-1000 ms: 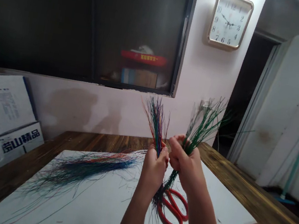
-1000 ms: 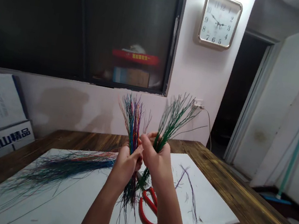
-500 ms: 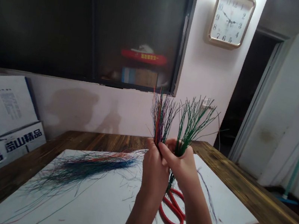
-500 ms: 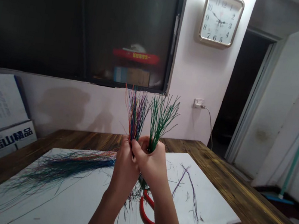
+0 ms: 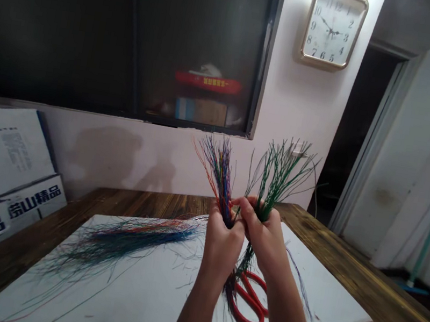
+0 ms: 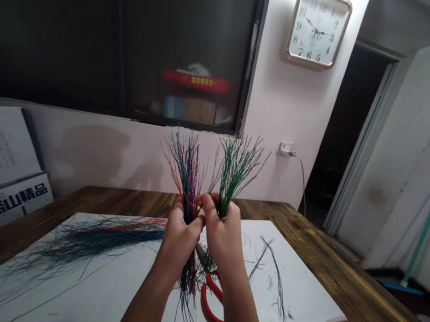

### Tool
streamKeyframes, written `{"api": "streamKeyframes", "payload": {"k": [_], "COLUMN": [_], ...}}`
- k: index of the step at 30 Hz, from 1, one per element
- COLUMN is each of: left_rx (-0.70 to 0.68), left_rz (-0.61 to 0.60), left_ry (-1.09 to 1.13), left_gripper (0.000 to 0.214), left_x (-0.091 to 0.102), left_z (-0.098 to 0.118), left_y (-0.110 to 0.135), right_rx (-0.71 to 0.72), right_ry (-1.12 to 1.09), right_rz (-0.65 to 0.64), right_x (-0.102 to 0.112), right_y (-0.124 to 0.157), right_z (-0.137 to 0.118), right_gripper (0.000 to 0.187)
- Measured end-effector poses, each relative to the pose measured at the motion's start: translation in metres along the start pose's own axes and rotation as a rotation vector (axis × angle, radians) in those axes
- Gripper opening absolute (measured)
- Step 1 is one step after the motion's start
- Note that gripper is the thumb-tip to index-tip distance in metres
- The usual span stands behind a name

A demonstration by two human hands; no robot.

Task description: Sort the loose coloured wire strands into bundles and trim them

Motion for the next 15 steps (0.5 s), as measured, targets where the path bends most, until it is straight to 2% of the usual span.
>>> {"api": "streamKeyframes", "payload": {"k": [5,9,15], "left_rx": [0.314,0.357,0.375], "left_rz": [-0.061,-0.065,-0.015], "left_ry": [0.325,0.389,0.362], "left_gripper": [0.025,0.024,0.031], "left_x": [-0.007,-0.009,-0.007], "left_z": [-0.012,-0.015,-0.016], "left_y": [0.002,0.0,0.001], "right_rx": [-0.052,-0.124,-0.135], "right_ry": [-0.041,-0.1,-0.141], "right_rz": [0.037,0.027,0.008], "right_x": [-0.002,-0.005,-0.007], "right_y": [-0.002,-0.002,-0.002], "right_z": [0.007,0.012,0.013], "right_gripper": [0.029,0.028,0.03]}}
Point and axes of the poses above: each hand's wrist, its own y-axis away from the middle knuckle, its own x-axis out of the back of the hand, z = x × y, the point moved 5 cm from there along -y, towards the middle knuckle, and after that the axes turned 11 degrees about z, right-handed, at the moved point
